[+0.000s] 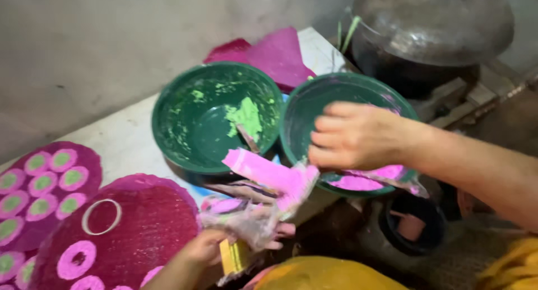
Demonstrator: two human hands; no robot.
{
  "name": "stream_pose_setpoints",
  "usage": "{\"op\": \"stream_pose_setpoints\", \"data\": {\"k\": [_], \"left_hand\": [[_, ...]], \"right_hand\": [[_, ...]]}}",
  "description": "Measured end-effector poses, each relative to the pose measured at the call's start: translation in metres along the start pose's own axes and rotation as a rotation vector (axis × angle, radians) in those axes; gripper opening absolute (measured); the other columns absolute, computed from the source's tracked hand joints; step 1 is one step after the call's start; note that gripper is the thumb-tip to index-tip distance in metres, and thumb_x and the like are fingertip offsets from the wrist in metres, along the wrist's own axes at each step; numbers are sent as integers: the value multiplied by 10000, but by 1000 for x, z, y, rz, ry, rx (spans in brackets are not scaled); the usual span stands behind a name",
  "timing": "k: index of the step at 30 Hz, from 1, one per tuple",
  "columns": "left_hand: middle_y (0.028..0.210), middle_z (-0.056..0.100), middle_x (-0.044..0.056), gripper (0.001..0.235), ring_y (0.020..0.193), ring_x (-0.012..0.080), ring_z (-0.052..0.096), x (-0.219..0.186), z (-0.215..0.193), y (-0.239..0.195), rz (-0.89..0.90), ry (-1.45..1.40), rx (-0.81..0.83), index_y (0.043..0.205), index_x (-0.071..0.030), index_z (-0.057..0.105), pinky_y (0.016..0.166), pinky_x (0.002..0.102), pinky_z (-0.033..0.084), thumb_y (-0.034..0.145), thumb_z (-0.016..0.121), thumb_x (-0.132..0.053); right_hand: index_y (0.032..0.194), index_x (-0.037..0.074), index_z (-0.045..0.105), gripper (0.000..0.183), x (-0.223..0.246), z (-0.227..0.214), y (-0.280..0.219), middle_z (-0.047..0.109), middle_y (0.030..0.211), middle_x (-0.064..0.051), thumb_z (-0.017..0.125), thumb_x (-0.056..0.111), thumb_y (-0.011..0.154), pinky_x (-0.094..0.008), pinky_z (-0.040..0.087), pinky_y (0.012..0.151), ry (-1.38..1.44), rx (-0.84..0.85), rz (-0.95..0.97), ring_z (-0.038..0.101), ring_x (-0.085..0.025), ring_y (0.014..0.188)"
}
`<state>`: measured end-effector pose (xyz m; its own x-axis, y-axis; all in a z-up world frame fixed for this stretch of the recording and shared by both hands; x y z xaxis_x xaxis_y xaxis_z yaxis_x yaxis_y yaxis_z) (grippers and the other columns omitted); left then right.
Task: The person decorates circular mats by stamping them with pink and green paste. They dip a wooden applicator tool into bowls of paste and press it onto the mats to create circular designs, occasionally using a small ring as a guide.
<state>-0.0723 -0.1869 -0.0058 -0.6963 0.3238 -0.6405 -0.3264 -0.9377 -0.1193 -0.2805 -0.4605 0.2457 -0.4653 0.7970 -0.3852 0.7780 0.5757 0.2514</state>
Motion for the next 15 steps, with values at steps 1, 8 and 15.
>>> {"op": "stream_pose_setpoints", "data": {"k": [1, 8, 15], "left_hand": [[1180, 702, 160, 576, 1171, 305, 701, 17, 7, 28, 71, -102, 95, 1300, 57, 518, 1012, 442, 562, 837, 613, -272], [1018, 711, 77, 343, 937, 221, 681, 61, -49, 160, 154, 529, -804, 1204, -88, 691, 690, 409, 575, 909, 668, -263], [1175, 701, 168, 301, 1152, 358, 602, 75, -47, 242, 648, 1638, -825, 1207, -132, 730, 997, 493, 440, 937, 682, -256]], "right_hand": [[950, 124, 621, 164, 0, 1, -8, 596, 860, -37, 642, 192, 803, -395, 530, 767, -59, -101, 106, 630, -255, 844], [1055, 82, 758, 485, 27, 87, -109, 766, 1044, -169, 637, 540, 949, -418, 569, 855, 384, 1069, 1199, 736, -316, 972], [1181, 163, 700, 361, 18, 138, -169, 731, 1079, -135, 619, 221, 834, -475, 608, 790, 500, 1147, 1017, 731, -339, 953]]}}
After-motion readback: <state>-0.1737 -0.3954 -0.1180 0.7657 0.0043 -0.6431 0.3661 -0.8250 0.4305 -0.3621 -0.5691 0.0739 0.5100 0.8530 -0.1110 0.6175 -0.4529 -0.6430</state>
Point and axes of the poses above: each hand's wrist, its own y-axis towards the middle knuckle, its own z-axis out of the palm, x = y × z, the point moved 1 cm from there along y, towards the middle knuckle
